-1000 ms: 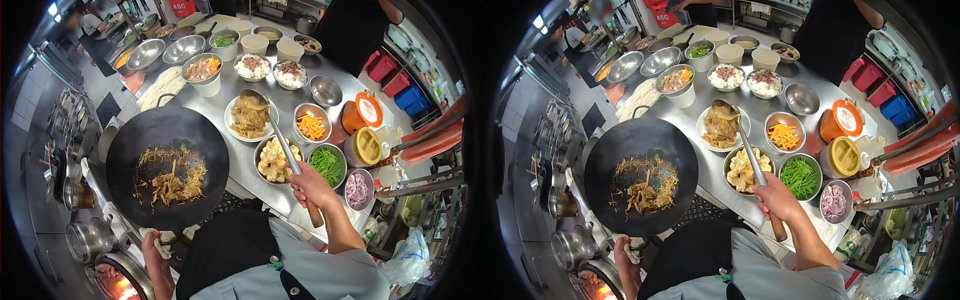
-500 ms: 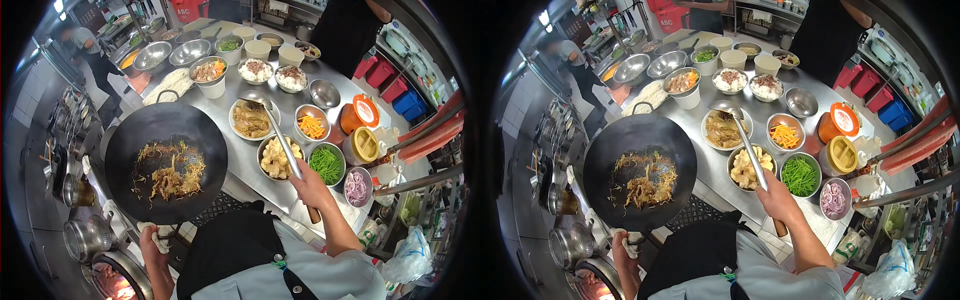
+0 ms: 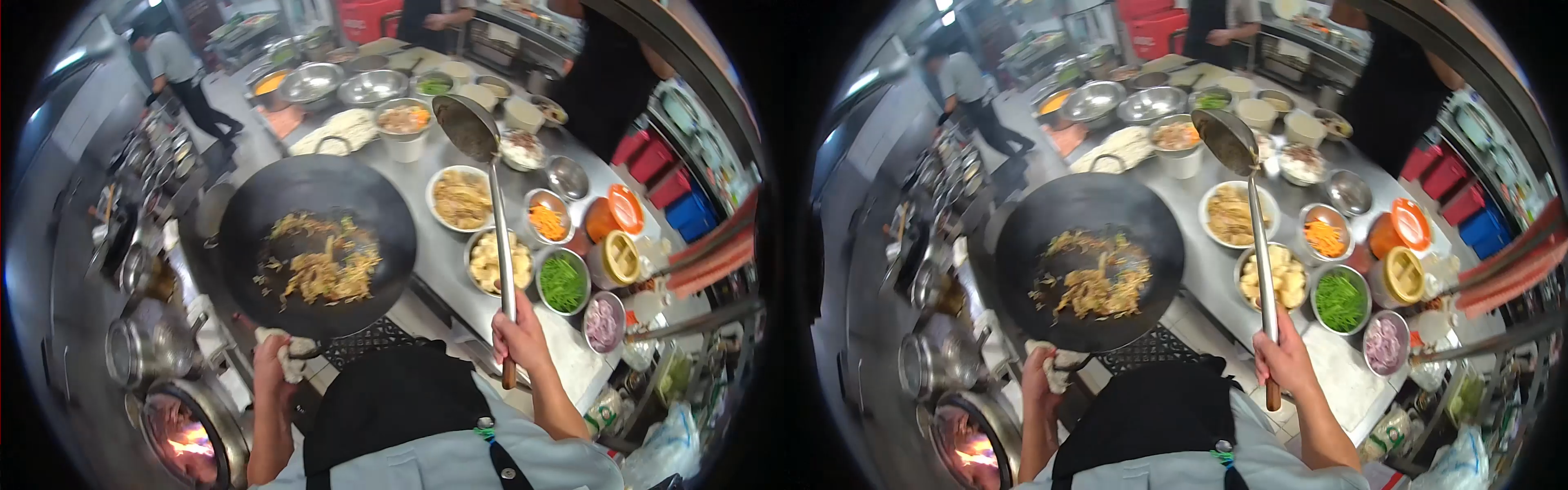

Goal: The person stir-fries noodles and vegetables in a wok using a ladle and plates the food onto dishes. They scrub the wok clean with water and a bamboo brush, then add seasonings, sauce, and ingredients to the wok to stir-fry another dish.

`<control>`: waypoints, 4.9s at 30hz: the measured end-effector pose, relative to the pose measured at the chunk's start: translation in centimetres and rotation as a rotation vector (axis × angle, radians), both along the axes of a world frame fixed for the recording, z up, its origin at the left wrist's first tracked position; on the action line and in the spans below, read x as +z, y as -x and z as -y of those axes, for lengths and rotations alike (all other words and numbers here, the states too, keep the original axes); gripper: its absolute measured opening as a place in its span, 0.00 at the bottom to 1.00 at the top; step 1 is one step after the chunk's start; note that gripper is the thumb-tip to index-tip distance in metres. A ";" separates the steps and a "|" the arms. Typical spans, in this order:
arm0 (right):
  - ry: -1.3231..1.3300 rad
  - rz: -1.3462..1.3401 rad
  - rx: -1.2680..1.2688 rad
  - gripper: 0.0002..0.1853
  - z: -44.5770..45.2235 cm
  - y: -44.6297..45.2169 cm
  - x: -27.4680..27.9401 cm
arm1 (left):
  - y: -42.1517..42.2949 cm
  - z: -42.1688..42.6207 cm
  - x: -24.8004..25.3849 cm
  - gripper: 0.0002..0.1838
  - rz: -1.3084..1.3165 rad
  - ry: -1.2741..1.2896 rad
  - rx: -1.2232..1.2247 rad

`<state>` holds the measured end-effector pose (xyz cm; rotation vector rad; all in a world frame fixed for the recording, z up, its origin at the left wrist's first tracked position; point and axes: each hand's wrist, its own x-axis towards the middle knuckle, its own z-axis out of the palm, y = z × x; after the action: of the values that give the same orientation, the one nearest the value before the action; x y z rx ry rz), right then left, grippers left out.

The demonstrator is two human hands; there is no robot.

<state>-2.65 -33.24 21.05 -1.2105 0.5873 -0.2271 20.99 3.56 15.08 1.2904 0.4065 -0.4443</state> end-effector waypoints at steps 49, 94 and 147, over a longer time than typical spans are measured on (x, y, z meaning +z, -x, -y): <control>0.816 -0.291 0.511 0.26 -4.7 -1.8 -8.1 | 2.9 -4.1 1.8 0.16 0.140 0.152 0.027; 0.933 -0.632 -0.209 0.26 9.5 5.8 -3.2 | -9.5 27.6 5.4 0.20 0.812 0.101 -0.183; 1.048 -0.140 -0.218 0.25 8.1 -5.5 -0.2 | -8.2 22.0 11.9 0.12 0.642 0.311 -0.058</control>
<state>2.81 -41.30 20.81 -2.1826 0.7491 -0.6936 29.19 -18.40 26.95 1.0707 -0.2334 -0.1158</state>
